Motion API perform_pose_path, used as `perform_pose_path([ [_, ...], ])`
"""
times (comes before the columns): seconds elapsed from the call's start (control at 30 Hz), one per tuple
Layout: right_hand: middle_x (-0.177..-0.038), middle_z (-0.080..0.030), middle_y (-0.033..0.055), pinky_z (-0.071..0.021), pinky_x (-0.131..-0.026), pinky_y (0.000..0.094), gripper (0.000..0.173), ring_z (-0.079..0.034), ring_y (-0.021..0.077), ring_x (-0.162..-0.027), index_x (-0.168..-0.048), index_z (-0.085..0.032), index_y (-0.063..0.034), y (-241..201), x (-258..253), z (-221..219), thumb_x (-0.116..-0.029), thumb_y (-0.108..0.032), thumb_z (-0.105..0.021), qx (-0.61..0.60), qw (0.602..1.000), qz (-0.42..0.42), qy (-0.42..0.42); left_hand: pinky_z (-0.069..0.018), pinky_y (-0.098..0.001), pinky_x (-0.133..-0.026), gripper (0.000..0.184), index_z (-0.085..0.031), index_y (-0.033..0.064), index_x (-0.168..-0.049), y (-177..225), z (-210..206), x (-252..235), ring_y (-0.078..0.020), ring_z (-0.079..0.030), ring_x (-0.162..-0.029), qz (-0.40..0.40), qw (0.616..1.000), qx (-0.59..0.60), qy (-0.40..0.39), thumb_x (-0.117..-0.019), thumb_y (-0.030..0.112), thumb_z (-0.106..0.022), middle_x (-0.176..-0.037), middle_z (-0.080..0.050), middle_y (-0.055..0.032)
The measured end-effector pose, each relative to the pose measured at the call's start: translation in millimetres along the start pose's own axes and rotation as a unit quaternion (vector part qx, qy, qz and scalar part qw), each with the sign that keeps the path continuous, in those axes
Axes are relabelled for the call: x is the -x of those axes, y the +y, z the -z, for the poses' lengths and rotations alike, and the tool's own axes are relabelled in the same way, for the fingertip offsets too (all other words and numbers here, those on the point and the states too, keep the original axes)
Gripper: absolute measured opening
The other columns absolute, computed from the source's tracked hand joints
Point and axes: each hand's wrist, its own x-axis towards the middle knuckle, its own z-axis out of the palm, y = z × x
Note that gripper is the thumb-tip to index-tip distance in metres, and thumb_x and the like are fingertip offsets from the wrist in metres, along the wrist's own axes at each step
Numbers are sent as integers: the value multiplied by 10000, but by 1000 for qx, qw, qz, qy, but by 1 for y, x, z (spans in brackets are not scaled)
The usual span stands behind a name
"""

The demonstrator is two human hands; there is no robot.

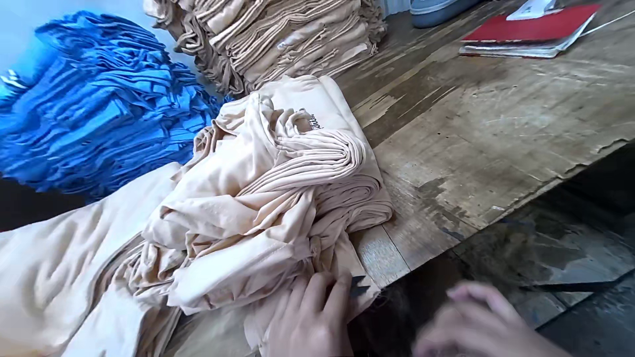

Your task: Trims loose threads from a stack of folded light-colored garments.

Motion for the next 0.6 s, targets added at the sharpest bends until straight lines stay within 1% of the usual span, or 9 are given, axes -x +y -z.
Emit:
perform_pose_path([
  [0.03,-1172,-724,53,-390,-1096,528,308,-638,234,-1157,-1125,-768,-179,17,-13,-11,-1030,-405,-581,19,996,-35,74,-565,-463,-768,226,-794,152,-1115,-1,1,2,-297,-699,-920,3,1000,10,-4,-952,251,-672,-1031,-731,-87],
  [0.07,-1133,-721,6,-474,-1021,471,256,-650,178,-1106,-1095,-773,-223,34,-25,-26,-1016,-407,-615,51,982,-65,167,-565,-467,-778,227,-793,152,-1118,-2,1,2,-297,-697,-928,5,1000,18,-8,-951,251,-674,-1036,-730,-87],
  [0.1,-1119,-702,-27,-504,-955,436,253,-640,143,-1064,-1093,-776,-284,48,-37,-41,-1000,-460,-619,96,961,-88,244,-566,-468,-785,227,-792,154,-1122,-2,1,2,-298,-697,-933,6,1000,24,-11,-952,252,-678,-1039,-729,-85],
  [0.17,-1163,-698,-33,-454,-907,459,265,-622,152,-1053,-1053,-791,-378,60,-54,-66,-960,-557,-619,174,927,-108,315,-563,-464,-784,229,-789,154,-1130,-2,1,2,-295,-693,-930,7,999,31,-17,-954,252,-678,-1039,-725,-86],
  [0.23,-1205,-706,-42,-385,-948,509,175,-609,170,-1122,-950,-791,-401,58,-60,-82,-948,-508,-651,192,918,-107,331,-561,-456,-773,232,-788,154,-1135,-2,2,2,-291,-693,-923,7,999,34,-19,-958,255,-675,-1037,-724,-86],
  [0.3,-1166,-703,-76,-361,-993,499,155,-598,135,-1133,-885,-765,-363,56,-59,-90,-949,-447,-652,182,913,-108,349,-562,-455,-780,231,-788,156,-1134,-3,3,3,-289,-694,-927,5,999,41,-24,-962,255,-670,-1035,-723,-87],
  [0.33,-1142,-700,-86,-367,-994,484,149,-599,118,-1122,-876,-751,-340,58,-58,-90,-943,-425,-649,176,911,-108,356,-562,-455,-792,234,-787,158,-1138,-4,4,2,-286,-693,-937,4,999,47,-27,-969,262,-664,-1041,-723,-87],
  [0.43,-1099,-700,-96,-403,-947,425,97,-601,103,-1087,-841,-703,-306,63,-54,-88,-872,-385,-657,160,902,-113,384,-554,-446,-799,236,-787,149,-1141,-5,10,2,-275,-689,-947,5,998,58,-15,-986,267,-655,-1050,-727,-90],
  [0.6,-1112,-708,-79,-421,-948,392,104,-602,111,-1092,-875,-715,-292,64,-56,-93,-894,-380,-663,141,885,-112,429,-544,-430,-795,230,-790,153,-1127,3,9,-8,-265,-682,-931,-19,998,57,0,-991,263,-640,-1031,-725,-80],
])
